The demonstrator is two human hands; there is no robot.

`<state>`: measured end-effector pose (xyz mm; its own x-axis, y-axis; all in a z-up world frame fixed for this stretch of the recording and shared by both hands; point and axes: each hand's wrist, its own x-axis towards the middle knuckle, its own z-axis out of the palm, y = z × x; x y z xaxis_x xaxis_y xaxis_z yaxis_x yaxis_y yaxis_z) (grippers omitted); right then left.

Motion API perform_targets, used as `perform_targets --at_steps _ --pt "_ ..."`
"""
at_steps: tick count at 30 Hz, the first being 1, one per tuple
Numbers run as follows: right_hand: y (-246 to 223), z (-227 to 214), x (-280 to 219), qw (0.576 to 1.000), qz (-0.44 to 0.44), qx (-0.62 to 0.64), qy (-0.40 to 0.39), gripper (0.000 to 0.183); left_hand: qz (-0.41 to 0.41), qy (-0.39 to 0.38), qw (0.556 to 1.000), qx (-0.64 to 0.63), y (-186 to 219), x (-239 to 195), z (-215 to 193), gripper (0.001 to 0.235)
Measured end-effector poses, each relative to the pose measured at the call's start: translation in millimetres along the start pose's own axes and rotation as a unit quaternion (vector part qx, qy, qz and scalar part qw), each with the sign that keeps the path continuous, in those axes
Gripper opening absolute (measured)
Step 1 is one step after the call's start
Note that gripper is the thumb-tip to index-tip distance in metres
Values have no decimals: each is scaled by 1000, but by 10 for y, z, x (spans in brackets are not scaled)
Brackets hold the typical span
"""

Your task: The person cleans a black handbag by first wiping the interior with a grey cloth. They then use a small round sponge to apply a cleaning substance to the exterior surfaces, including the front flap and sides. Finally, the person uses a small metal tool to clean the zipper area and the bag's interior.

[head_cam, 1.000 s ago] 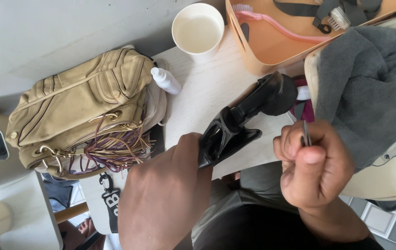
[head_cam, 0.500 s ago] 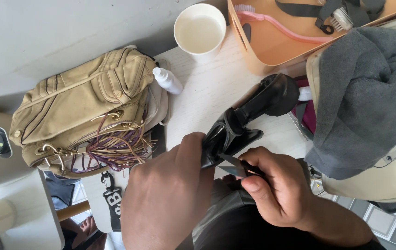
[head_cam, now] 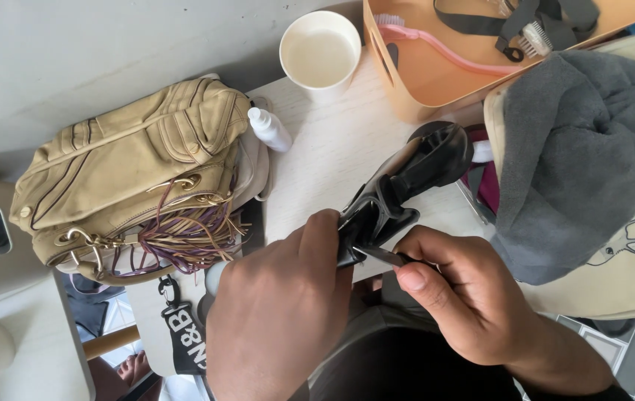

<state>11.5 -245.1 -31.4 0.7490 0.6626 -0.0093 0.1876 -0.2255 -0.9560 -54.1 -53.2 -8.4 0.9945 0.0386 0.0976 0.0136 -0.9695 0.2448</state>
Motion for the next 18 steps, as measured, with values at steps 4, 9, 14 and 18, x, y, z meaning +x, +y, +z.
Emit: perform_targets --at_steps 4,9,14,18 --pt "14 36 -35 998 -27 -37 31 34 0 -17 1000 0 -10 4 5 24" --pt "-5 75 -16 997 -47 -50 45 36 10 -6 1000 -5 -14 17 -14 17" --pt "129 78 -111 997 -54 -18 58 34 5 -10 1000 -18 -23 20 -13 18" --pt "232 106 -154 985 -61 102 125 44 4 -14 1000 -25 -34 29 -27 15"
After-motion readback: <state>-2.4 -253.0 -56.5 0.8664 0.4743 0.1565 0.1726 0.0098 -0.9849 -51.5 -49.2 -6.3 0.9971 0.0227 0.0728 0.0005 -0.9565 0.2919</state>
